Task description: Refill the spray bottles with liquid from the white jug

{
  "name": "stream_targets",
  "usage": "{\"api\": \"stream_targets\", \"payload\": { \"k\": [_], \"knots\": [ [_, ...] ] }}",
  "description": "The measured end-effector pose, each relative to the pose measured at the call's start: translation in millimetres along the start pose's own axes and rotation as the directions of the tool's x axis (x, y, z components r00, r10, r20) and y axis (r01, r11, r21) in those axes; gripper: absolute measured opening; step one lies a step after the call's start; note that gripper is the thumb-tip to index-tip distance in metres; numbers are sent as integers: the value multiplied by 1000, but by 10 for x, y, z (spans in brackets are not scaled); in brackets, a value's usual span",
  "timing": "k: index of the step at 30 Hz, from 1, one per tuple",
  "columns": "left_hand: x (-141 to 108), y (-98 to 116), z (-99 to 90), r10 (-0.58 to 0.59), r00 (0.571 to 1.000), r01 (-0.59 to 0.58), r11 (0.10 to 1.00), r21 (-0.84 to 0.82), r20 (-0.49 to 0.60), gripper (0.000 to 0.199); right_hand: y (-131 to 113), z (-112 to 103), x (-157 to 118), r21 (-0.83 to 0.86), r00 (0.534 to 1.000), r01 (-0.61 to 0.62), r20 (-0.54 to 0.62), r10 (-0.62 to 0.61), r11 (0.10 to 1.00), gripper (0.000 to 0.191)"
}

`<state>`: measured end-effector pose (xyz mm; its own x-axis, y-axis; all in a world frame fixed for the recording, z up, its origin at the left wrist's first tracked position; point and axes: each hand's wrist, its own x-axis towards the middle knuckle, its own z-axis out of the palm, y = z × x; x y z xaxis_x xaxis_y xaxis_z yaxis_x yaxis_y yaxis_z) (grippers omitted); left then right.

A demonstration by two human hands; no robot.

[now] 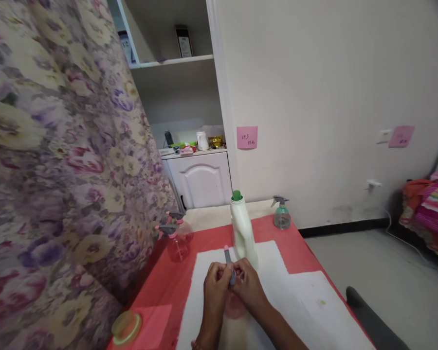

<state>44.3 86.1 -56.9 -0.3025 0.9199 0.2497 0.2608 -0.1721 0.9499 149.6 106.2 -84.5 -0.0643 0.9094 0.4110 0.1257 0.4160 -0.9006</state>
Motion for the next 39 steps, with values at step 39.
{"api": "stream_targets", "payload": {
  "k": [39],
  "knots": [
    [-19, 49, -18, 15, 1000, -15, 1000, 13, 6, 32, 102, 1, -31, 108, 999, 17, 33, -21, 994, 14]
  ]
}}
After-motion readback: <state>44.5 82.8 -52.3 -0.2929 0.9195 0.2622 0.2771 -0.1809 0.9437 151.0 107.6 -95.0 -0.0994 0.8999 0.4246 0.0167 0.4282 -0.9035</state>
